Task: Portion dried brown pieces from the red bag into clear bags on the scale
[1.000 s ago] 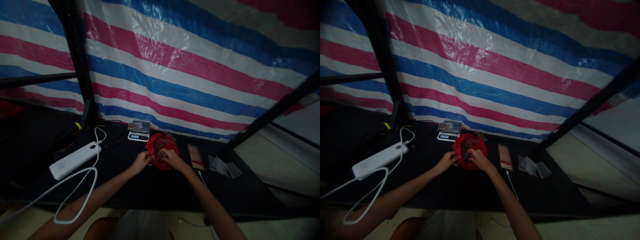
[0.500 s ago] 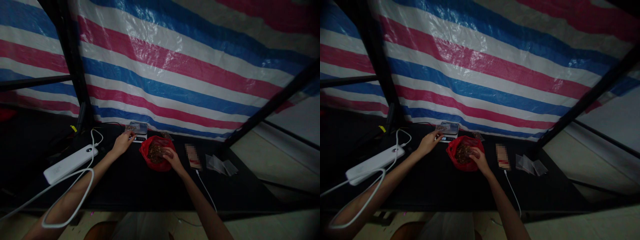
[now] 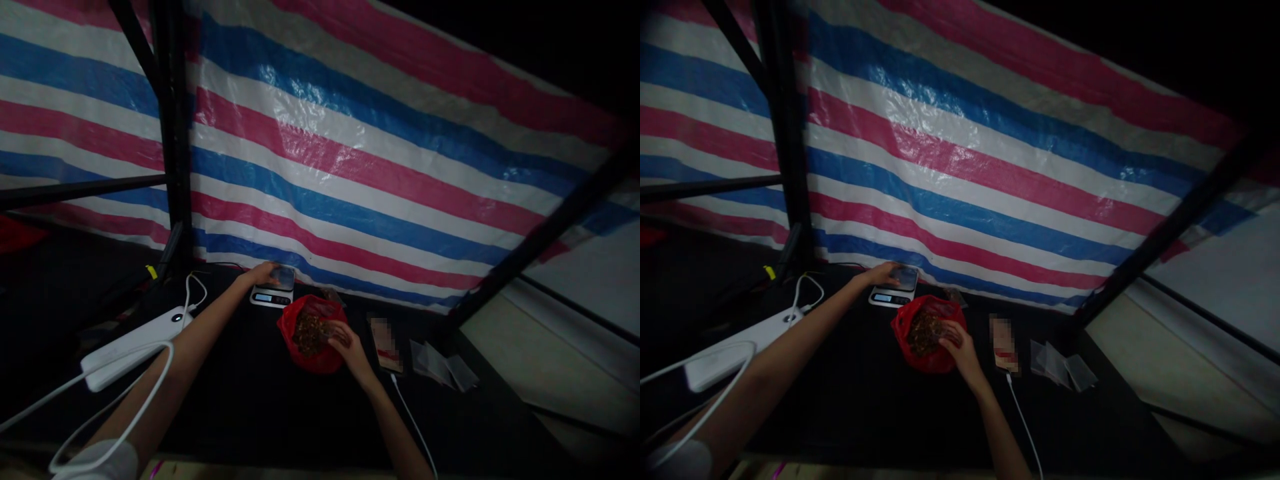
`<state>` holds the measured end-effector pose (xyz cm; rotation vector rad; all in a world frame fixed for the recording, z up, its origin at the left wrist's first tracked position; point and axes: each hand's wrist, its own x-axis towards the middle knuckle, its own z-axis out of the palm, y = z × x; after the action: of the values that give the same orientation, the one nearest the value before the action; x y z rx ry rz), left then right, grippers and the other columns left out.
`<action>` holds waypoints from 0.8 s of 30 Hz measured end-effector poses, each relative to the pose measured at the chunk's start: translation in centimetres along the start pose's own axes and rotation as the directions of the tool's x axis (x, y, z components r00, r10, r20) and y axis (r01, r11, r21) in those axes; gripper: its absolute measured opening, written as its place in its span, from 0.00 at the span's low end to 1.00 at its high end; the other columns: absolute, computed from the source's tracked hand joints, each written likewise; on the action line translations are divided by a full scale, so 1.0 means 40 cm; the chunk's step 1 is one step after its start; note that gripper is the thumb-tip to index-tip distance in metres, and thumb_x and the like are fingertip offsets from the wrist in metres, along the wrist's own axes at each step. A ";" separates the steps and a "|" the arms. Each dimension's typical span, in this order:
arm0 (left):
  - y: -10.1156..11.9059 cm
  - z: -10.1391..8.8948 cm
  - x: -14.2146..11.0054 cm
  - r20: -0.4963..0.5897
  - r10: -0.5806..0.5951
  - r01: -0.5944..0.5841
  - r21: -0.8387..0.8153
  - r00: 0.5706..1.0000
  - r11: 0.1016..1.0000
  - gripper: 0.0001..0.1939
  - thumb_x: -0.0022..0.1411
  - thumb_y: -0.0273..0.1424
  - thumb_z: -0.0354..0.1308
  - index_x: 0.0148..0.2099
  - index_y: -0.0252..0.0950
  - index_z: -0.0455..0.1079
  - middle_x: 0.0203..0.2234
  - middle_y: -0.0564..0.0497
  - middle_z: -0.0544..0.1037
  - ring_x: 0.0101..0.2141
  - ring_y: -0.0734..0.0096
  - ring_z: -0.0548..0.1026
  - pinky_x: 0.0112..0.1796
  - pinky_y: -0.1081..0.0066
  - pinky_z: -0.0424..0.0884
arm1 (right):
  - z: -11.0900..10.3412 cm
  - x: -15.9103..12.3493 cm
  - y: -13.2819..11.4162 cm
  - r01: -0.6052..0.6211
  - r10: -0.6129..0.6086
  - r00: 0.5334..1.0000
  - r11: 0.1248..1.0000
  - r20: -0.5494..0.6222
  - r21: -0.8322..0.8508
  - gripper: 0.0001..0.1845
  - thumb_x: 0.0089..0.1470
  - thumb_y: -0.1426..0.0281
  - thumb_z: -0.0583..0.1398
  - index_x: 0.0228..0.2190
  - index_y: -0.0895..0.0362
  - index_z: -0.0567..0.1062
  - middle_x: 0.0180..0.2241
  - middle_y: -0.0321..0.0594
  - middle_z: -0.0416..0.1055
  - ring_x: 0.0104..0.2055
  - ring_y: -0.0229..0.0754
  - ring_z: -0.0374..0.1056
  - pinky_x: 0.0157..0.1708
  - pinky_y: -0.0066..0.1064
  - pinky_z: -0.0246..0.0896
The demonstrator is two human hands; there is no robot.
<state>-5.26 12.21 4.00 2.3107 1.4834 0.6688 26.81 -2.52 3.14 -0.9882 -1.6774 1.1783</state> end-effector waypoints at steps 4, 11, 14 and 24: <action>-0.011 -0.001 -0.018 -0.028 -0.049 0.048 -0.043 0.998 0.998 0.24 0.40 0.36 0.63 0.42 0.32 0.69 0.39 0.43 0.74 0.40 0.60 0.71 0.40 0.70 0.64 | -0.005 0.003 -0.011 0.008 -0.009 1.000 1.000 0.002 0.014 0.20 0.41 0.64 0.62 0.39 0.54 0.68 0.42 0.42 0.71 0.45 0.45 0.66 0.48 0.41 0.58; 0.053 -0.004 -0.074 -0.152 -0.066 0.034 -0.201 0.986 0.979 0.26 0.47 0.41 0.58 0.47 0.32 0.67 0.42 0.44 0.73 0.41 0.61 0.70 0.43 0.67 0.64 | 0.004 0.052 -0.038 0.054 -0.055 0.998 0.994 -0.008 -0.094 0.19 0.41 0.64 0.61 0.39 0.54 0.69 0.42 0.43 0.71 0.44 0.46 0.67 0.47 0.43 0.59; 0.111 0.027 -0.103 -0.152 -0.060 0.001 -0.360 0.987 0.933 0.27 0.50 0.43 0.55 0.50 0.31 0.64 0.42 0.44 0.74 0.41 0.63 0.71 0.42 0.66 0.65 | 0.007 0.103 -0.065 0.111 -0.112 0.994 0.987 -0.002 -0.119 0.19 0.44 0.64 0.60 0.40 0.55 0.68 0.43 0.43 0.70 0.45 0.44 0.66 0.47 0.41 0.59; 0.264 0.069 -0.164 -0.062 0.036 -0.072 -0.839 0.997 0.540 0.26 0.47 0.42 0.59 0.47 0.32 0.67 0.40 0.44 0.75 0.41 0.63 0.72 0.44 0.64 0.63 | 0.025 0.174 -0.207 0.364 -0.272 0.930 0.600 0.246 -0.712 0.19 0.51 0.65 0.55 0.46 0.52 0.66 0.46 0.40 0.67 0.49 0.42 0.61 0.48 0.37 0.52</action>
<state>1.97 1.85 5.49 1.5541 0.7736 1.1403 22.44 1.56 12.21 -1.0259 -2.3955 0.2509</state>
